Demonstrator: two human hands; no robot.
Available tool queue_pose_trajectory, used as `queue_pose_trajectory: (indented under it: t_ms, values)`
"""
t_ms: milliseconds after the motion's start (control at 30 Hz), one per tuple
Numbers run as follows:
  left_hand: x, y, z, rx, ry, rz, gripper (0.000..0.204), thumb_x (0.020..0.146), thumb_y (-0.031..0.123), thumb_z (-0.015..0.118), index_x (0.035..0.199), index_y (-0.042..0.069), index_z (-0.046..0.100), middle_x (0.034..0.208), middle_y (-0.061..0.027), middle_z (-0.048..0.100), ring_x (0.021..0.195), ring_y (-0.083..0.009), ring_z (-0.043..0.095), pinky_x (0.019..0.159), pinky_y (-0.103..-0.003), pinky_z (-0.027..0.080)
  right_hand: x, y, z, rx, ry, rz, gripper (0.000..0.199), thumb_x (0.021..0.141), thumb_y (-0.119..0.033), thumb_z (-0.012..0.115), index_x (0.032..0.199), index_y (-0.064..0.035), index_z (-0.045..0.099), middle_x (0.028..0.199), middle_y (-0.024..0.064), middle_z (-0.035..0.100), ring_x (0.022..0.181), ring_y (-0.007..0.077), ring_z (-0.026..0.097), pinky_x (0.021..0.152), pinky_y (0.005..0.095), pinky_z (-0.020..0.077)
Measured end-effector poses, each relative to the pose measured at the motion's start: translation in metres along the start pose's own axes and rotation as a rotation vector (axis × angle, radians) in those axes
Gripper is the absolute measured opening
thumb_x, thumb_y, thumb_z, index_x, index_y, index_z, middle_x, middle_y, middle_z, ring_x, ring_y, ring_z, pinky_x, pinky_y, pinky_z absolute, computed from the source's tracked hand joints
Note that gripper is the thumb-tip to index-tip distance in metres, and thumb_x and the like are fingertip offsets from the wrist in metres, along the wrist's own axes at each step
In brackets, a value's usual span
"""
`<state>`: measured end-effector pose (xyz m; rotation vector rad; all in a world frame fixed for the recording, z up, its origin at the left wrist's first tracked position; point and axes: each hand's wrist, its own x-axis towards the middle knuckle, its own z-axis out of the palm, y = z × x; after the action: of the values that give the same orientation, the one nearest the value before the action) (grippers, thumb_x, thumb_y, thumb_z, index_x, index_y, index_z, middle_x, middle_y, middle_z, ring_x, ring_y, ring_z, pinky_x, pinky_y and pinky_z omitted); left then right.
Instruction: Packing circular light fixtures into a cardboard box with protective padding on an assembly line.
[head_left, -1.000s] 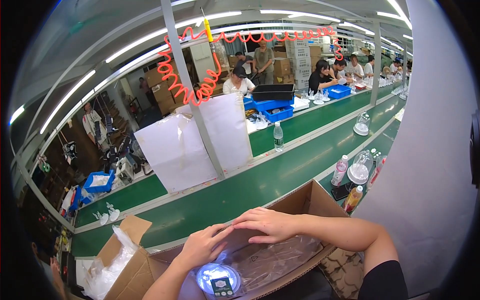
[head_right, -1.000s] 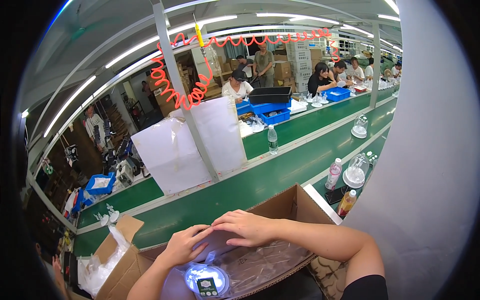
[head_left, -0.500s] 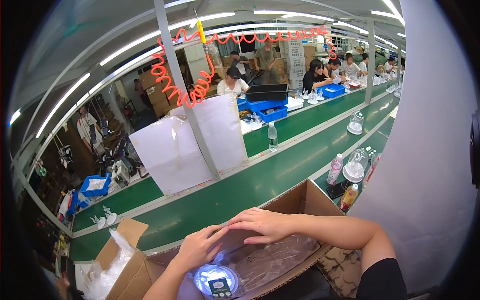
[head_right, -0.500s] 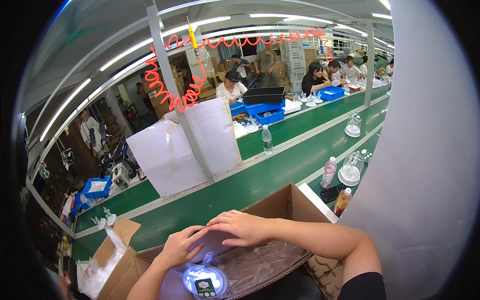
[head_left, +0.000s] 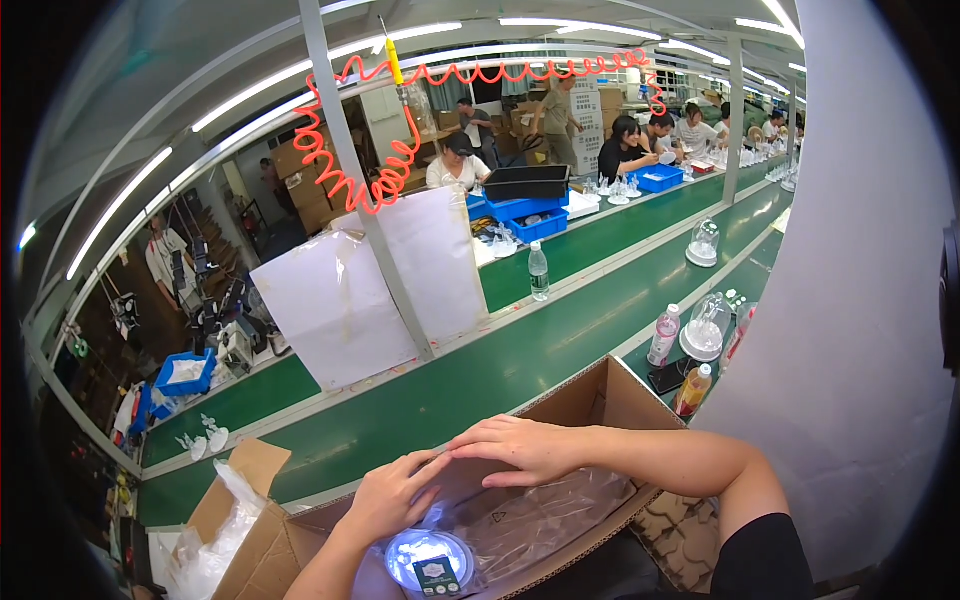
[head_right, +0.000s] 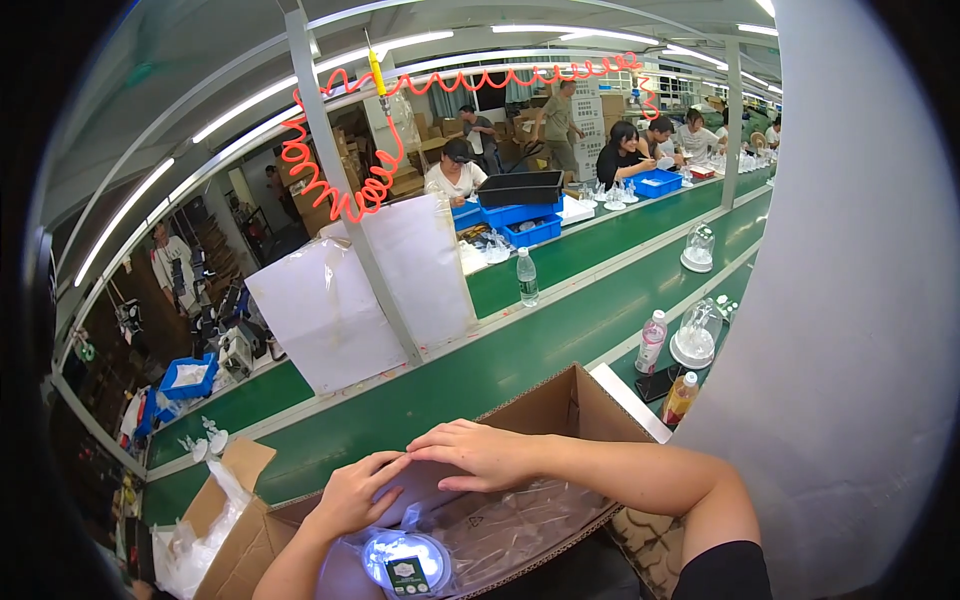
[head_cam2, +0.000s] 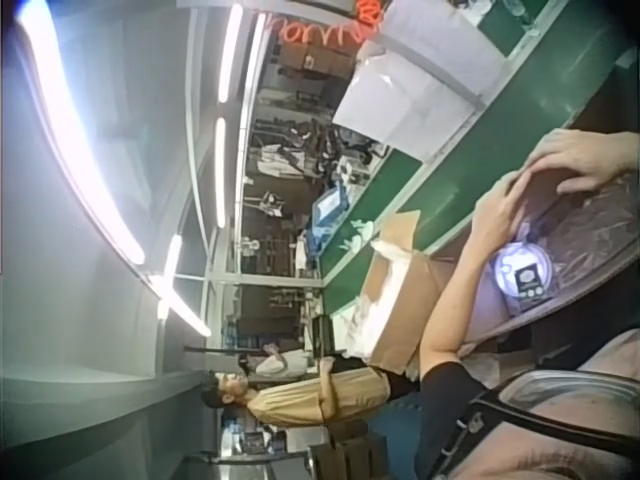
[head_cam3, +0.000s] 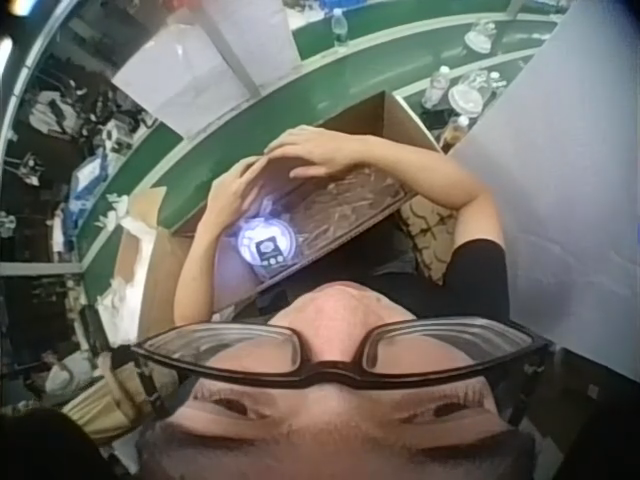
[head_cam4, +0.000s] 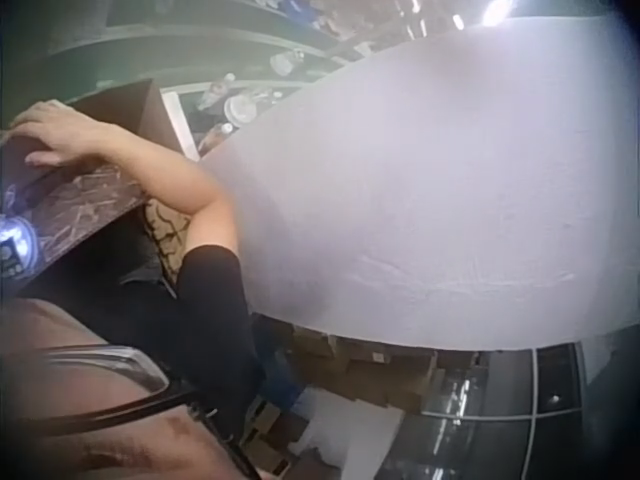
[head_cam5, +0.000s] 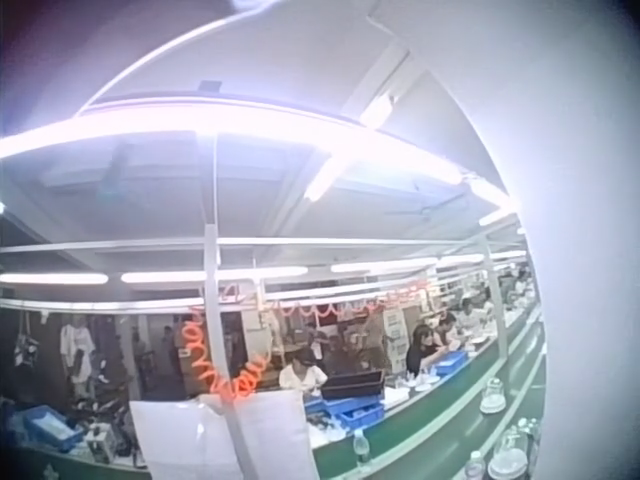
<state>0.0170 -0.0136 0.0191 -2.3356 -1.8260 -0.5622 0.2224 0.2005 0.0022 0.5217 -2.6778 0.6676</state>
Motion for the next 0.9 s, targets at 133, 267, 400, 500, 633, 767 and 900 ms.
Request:
queue_pose_trajectory:
  t_ms: [133, 267, 400, 500, 633, 767, 900]
  values:
    - [-0.0002, 0.0000, 0.0002, -0.003, 0.000, -0.004, 0.056, 0.090, 0.018, 0.074, 0.145, 0.018, 0.063, 0.129, -0.0073, 0.068, 0.103, -0.0268, 0.072, 0.081, -0.038, 0.061, 0.0002, -0.0005, 0.0002, 0.000, 0.002, 0.005, 0.059, 0.103, -0.027, 0.066, 0.152, -0.0015, 0.047, 0.154, 0.0186, 0.051, 0.142, 0.0348, 0.049, 0.118, 0.0498, 0.0384]
    - [0.0004, 0.0003, -0.0001, -0.005, -0.005, -0.002, 0.056, 0.090, 0.018, 0.074, 0.145, 0.018, 0.063, 0.129, -0.0069, 0.068, 0.103, -0.0265, 0.072, 0.081, -0.038, 0.061, 0.0007, -0.0031, -0.0024, 0.010, 0.007, 0.016, 0.056, 0.102, -0.027, 0.066, 0.149, -0.0007, 0.051, 0.153, 0.0177, 0.052, 0.141, 0.0328, 0.049, 0.120, 0.0474, 0.0371]
    - [0.0007, 0.0012, 0.0001, -0.003, -0.007, -0.003, 0.056, 0.090, 0.018, 0.075, 0.145, 0.018, 0.063, 0.129, -0.0066, 0.068, 0.103, -0.0262, 0.072, 0.081, -0.037, 0.060, 0.0003, -0.0027, -0.0018, 0.023, 0.018, 0.014, 0.055, 0.102, -0.026, 0.066, 0.148, -0.0006, 0.051, 0.153, 0.0180, 0.052, 0.140, 0.0330, 0.049, 0.119, 0.0476, 0.0373]
    - [0.0015, 0.0011, 0.0007, 0.003, -0.011, -0.002, 0.057, 0.090, 0.019, 0.075, 0.145, 0.017, 0.063, 0.130, -0.0068, 0.068, 0.103, -0.0261, 0.071, 0.082, -0.037, 0.060, -0.0004, -0.0033, -0.0029, 0.023, 0.023, 0.020, 0.055, 0.102, -0.026, 0.067, 0.148, -0.0004, 0.052, 0.152, 0.0182, 0.052, 0.140, 0.0333, 0.050, 0.119, 0.0478, 0.0376]
    - [-0.0019, 0.0006, -0.0005, 0.004, -0.009, -0.002, 0.057, 0.090, 0.019, 0.075, 0.145, 0.017, 0.062, 0.130, -0.0075, 0.067, 0.104, -0.0264, 0.071, 0.083, -0.038, 0.060, 0.0022, -0.0054, -0.0038, 0.027, 0.010, 0.018, 0.055, 0.102, -0.026, 0.067, 0.147, -0.0002, 0.052, 0.152, 0.0182, 0.052, 0.140, 0.0334, 0.050, 0.119, 0.0478, 0.0377]
    - [-0.0001, -0.0010, 0.0018, 0.009, -0.022, -0.004, 0.057, 0.090, 0.019, 0.075, 0.145, 0.017, 0.062, 0.130, -0.0077, 0.067, 0.105, -0.0266, 0.071, 0.083, -0.038, 0.060, -0.0002, -0.0025, -0.0030, 0.029, 0.016, 0.015, 0.055, 0.102, -0.027, 0.066, 0.148, -0.0002, 0.052, 0.153, 0.0181, 0.052, 0.140, 0.0334, 0.050, 0.119, 0.0479, 0.0377]
    - [-0.0014, -0.0016, 0.0015, 0.014, -0.010, 0.003, 0.056, 0.090, 0.020, 0.075, 0.145, 0.016, 0.062, 0.130, -0.0078, 0.067, 0.105, -0.0266, 0.071, 0.083, -0.038, 0.060, 0.0018, -0.0041, -0.0027, 0.024, 0.010, 0.018, 0.055, 0.102, -0.027, 0.066, 0.148, -0.0003, 0.052, 0.154, 0.0182, 0.052, 0.140, 0.0333, 0.049, 0.119, 0.0478, 0.0378]
